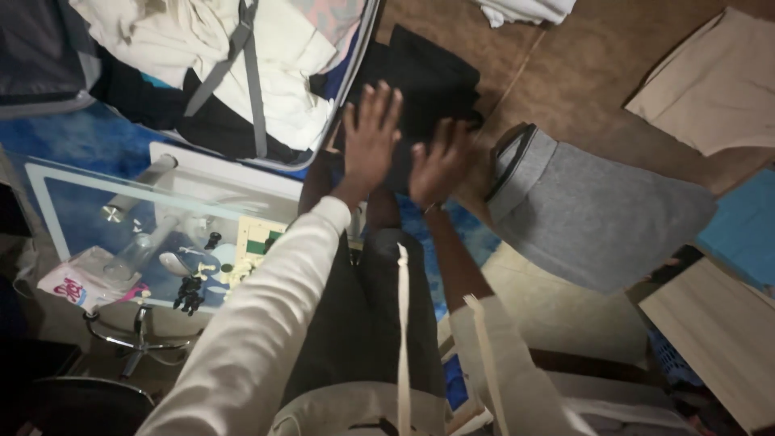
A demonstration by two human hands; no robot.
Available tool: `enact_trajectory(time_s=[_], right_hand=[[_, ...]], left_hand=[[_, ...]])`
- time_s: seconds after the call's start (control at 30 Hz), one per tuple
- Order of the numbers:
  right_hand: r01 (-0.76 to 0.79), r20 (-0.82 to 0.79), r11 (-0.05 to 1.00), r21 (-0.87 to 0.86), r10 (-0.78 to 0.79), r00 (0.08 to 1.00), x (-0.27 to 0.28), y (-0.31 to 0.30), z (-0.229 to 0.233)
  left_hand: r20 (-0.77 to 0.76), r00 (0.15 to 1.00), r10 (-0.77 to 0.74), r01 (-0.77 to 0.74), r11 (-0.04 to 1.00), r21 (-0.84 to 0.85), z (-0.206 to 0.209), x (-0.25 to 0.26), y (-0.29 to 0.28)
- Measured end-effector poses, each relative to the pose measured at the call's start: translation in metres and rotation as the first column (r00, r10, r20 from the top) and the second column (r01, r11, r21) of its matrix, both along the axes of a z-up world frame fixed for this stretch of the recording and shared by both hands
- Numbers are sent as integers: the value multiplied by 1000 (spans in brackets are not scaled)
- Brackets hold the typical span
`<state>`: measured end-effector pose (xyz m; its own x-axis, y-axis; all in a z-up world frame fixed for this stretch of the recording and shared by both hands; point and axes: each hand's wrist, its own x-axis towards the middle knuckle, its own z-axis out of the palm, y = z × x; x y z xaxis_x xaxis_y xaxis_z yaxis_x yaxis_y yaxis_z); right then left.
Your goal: Packing various items of clothing and belongings into a hard-shell suitcase.
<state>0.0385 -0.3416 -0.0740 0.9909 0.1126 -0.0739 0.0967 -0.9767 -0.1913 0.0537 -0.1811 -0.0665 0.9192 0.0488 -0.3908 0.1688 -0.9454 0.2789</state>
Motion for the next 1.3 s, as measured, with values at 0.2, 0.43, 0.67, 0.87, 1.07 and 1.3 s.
enact_trajectory(time_s=[0.2, 0.43, 0.67, 0.87, 1.07, 1.3], right_hand=[[-244, -497, 969, 31, 227, 838, -17, 21, -14], [-263, -506, 957, 124, 289, 813, 8, 24, -1], [-198, -171, 930, 310, 259, 951, 50, 56, 13], [-247, -65, 685, 685, 396, 916, 133, 161, 52], [42, -335, 584, 811, 404, 851, 170, 226, 35], [377, -654, 644, 665, 258, 711, 190, 266, 22]], left_hand=[[-99, 968, -230, 235, 971, 34, -28, -35, 12], [-184, 945, -269, 248, 960, -129, -5, 2, 34], [95, 953, 288, -203, 836, -509, 16, 20, 97], [396, 707, 585, -435, 802, -409, 34, 58, 165], [533, 595, 602, -412, 798, -440, 35, 71, 198], [549, 528, 648, -483, 761, -433, -4, 77, 201]])
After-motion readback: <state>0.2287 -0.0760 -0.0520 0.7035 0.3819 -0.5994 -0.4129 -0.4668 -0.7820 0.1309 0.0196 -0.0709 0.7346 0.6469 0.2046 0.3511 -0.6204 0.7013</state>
